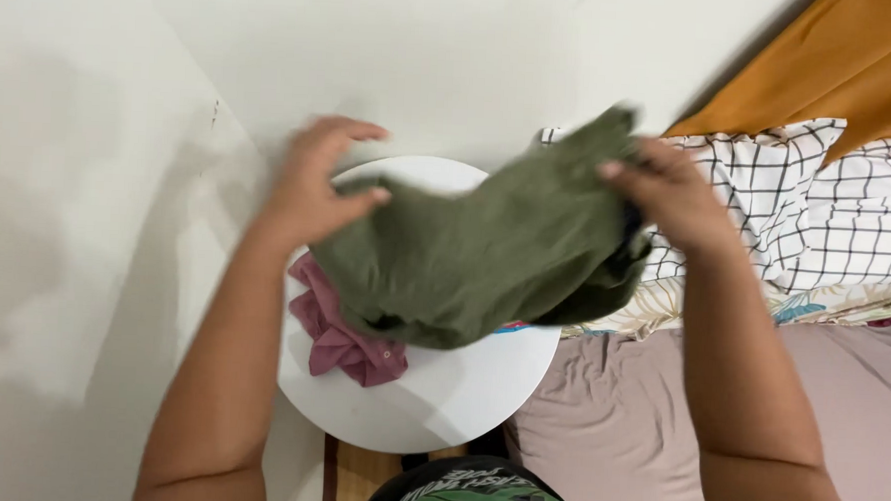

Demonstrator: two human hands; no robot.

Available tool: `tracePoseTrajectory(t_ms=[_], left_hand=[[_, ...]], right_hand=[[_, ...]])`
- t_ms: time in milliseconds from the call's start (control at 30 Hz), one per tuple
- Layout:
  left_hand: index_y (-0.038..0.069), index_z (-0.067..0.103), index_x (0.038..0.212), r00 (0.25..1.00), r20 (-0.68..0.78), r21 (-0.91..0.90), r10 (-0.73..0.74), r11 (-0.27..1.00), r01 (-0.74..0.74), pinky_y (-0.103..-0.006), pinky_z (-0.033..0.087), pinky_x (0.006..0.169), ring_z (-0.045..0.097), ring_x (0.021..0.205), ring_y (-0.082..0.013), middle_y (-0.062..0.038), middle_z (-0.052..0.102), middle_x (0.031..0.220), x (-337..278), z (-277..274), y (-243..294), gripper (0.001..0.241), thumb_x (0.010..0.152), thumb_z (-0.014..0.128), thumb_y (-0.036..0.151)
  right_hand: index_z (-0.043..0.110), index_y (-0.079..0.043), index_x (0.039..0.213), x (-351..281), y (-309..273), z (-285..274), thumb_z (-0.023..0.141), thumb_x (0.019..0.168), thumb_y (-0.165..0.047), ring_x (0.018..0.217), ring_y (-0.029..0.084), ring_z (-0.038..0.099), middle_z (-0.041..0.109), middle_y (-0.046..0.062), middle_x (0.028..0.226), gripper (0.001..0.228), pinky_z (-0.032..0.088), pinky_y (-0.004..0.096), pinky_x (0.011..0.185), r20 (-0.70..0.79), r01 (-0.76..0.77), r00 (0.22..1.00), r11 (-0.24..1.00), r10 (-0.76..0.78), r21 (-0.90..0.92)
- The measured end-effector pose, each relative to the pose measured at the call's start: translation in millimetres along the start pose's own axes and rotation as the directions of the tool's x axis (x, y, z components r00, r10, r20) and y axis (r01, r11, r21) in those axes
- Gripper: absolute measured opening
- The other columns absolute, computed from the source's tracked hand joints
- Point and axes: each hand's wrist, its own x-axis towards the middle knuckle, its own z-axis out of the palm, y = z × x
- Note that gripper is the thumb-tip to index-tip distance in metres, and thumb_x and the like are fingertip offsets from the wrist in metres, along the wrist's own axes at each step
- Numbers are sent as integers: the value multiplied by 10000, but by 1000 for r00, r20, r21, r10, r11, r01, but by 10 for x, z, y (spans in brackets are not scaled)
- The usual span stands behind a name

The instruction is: The person folds a white cloth and places it into a laundry basket. They then return to a small round table to fold a green shirt and a pink shirt, stacking them neatly on the table before picking up the pile.

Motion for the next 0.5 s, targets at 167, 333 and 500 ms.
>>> tracePoseTrajectory(t_ms=[167, 333, 500], left_hand=[[137, 511, 1490, 955, 216, -141, 206, 974, -178, -520, 277, 1212, 350, 1467, -387, -166, 404, 1586, -13, 917, 57, 938, 664, 925, 298], [84, 460, 1491, 914, 342, -262, 216, 957, -128, -498, 322, 1148, 328, 1449, -419, -193, 440, 1544, 2, 1336, -122, 974, 681, 921, 371], [102, 659, 1332, 744, 650, -102, -155, 952, 288, -336, 544, 968, 701, 1103, -213, -104, 748, 1199, -22, 1228, -448, 433, 950, 686, 304]], right_hand=[[736, -92, 1139, 6, 224, 787, 703, 948, -155, 859, 121, 655, 744, 14, 959, 204, 547, 309, 750, 405, 45, 914, 996, -11, -75], [702, -18, 1146, 10, 529, 938, 709, 953, -98, 907, 82, 641, 729, 12, 997, 208, 541, 259, 793, 520, 103, 838, 984, -163, 143], [481, -86, 1333, -64, 1098, 877, 932, 695, -200, 989, 139, 624, 597, 59, 1147, 789, 548, 279, 807, 454, 145, 873, 984, -175, 100]])
